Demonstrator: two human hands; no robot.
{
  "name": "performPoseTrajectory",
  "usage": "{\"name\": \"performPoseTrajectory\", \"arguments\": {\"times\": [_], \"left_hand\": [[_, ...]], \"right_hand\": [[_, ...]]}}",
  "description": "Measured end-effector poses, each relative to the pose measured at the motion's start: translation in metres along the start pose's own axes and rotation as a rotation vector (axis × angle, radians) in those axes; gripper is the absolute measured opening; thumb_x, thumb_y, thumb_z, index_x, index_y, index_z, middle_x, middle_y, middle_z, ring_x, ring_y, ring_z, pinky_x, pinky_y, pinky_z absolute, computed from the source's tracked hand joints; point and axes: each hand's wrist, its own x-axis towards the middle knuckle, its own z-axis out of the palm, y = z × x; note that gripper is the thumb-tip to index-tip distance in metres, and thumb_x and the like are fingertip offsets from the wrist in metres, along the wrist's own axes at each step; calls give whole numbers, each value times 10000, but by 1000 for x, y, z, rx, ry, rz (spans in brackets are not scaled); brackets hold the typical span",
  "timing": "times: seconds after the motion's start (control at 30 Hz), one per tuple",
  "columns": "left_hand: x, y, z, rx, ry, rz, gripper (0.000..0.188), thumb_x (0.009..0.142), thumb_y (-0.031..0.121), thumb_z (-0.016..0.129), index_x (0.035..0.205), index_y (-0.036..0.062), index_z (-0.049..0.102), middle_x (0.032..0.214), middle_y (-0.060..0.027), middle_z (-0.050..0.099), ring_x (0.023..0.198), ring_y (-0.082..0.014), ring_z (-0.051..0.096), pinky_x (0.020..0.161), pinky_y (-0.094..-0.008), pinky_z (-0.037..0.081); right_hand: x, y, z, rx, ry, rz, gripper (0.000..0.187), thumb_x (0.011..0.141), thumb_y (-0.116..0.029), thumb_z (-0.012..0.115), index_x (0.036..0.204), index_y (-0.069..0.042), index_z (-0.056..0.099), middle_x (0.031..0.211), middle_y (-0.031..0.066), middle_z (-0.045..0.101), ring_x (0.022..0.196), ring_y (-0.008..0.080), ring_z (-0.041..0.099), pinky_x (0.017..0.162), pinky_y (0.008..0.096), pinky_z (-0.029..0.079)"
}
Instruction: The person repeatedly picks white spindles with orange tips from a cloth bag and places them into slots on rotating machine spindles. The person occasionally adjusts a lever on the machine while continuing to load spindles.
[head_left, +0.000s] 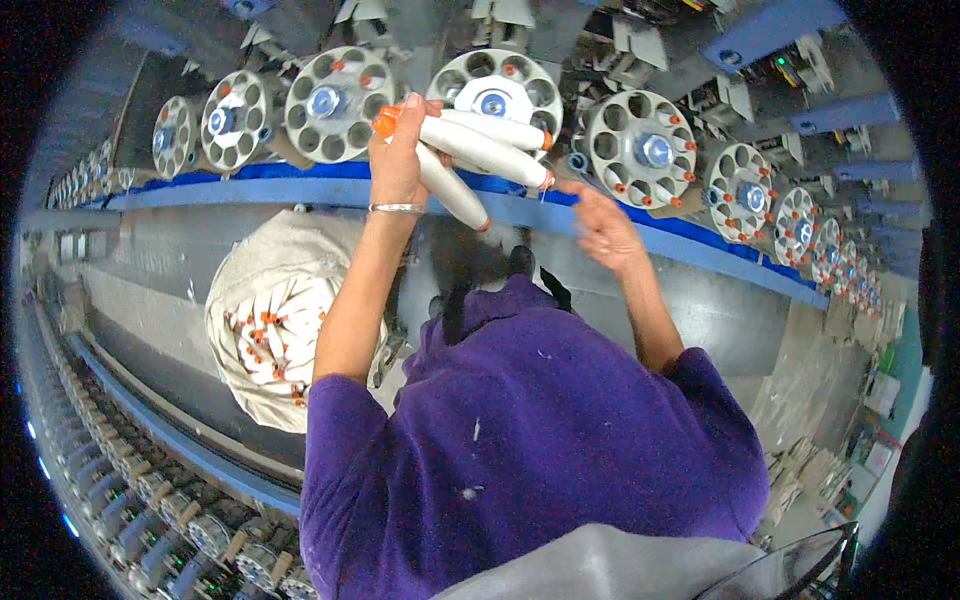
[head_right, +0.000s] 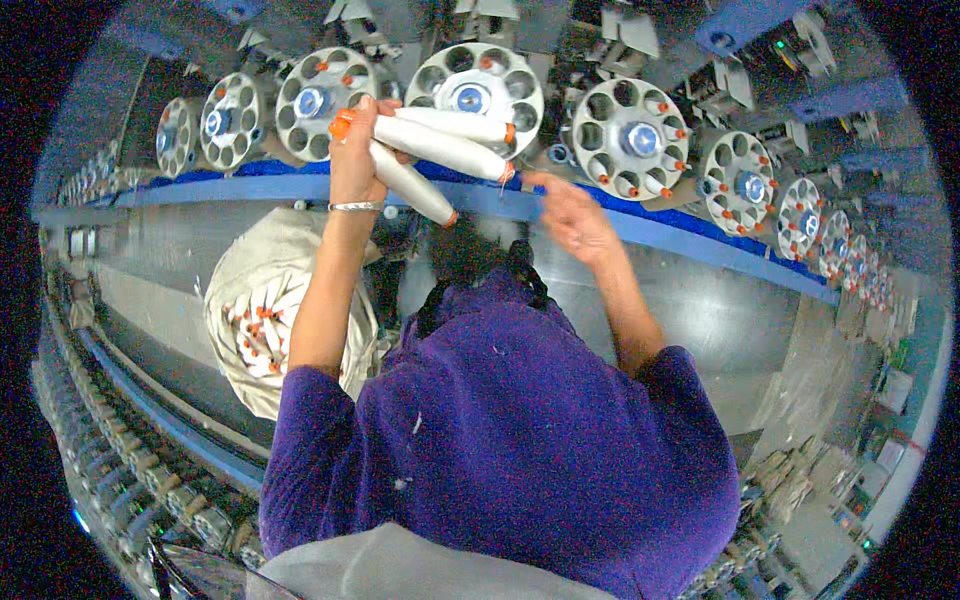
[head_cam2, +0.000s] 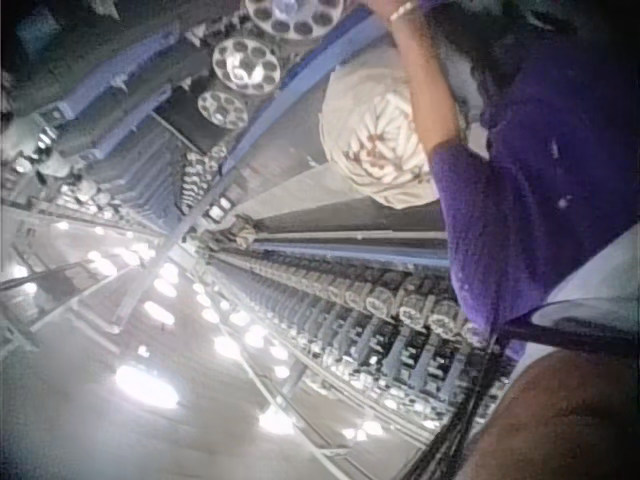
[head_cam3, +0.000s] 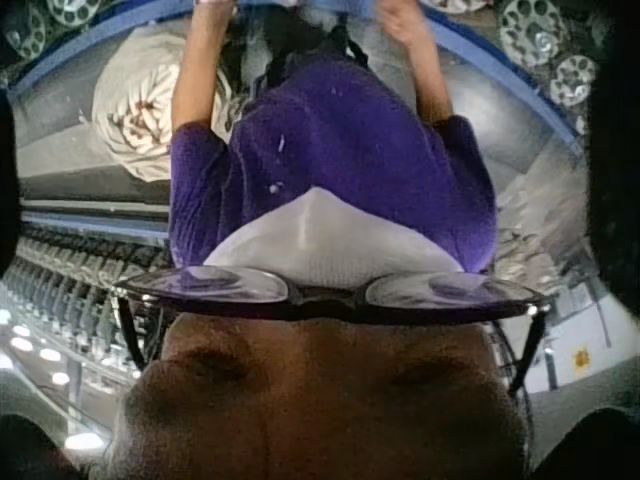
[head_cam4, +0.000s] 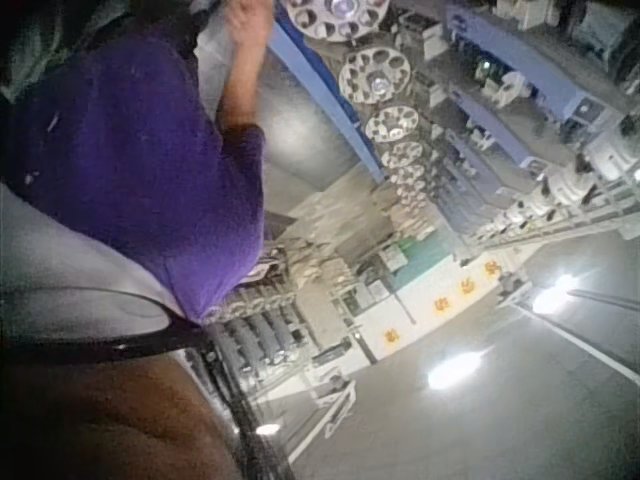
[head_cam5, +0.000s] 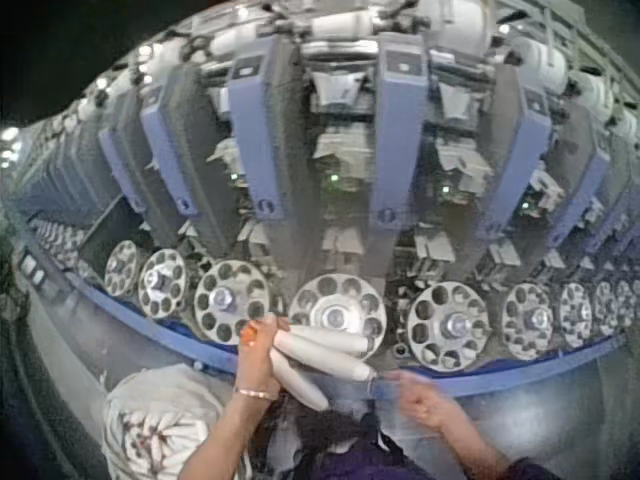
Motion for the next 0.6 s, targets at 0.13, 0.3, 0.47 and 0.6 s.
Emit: {"name": "performPoseTrajectory", "arguments": {"times": [0.13, 0.3, 0.47, 0.6], "left_hand": [[8, -24, 41, 39, -66, 90, 297, 910, 318, 625, 907, 22, 599, 980, -118, 642, 610, -161, 588, 480, -298, 471], [22, -11, 26, 59, -153, 74, 307, 912, 328, 615, 886, 23, 610, 1001, -115, 643, 609, -148, 586, 478, -279, 470], [36, 14, 4, 197, -384, 112, 288, 917, 347, 593, 874, 63, 611, 1097, -105, 618, 720, -130, 588, 535, -259, 481], [53, 13, 15, 208, -519, 88, 299, 939, 379, 545, 861, 94, 585, 1126, -124, 604, 771, -144, 578, 555, -265, 479]], "right_hand": [[18, 7, -8, 329, -203, 27, 161, 980, -220, 505, 1094, -114, 543, 558, -55, 353, 369, 46, 319, 284, 187, 246], [-39, -40, -174, 476, 143, -349, 160, 940, -239, 541, 969, -91, 595, 732, 3, 559, 485, 107, 456, 449, 206, 425], [-130, -101, -312, 431, 1116, -844, 275, 949, -198, 412, 1053, 4, 565, 882, 138, 604, 724, 238, 572, 630, 318, 484], [-49, -67, -194, -773, 730, -697, 391, 964, -305, 480, 1250, -40, 507, 1102, 95, 613, 1020, 168, 548, 882, 352, 446]]}}
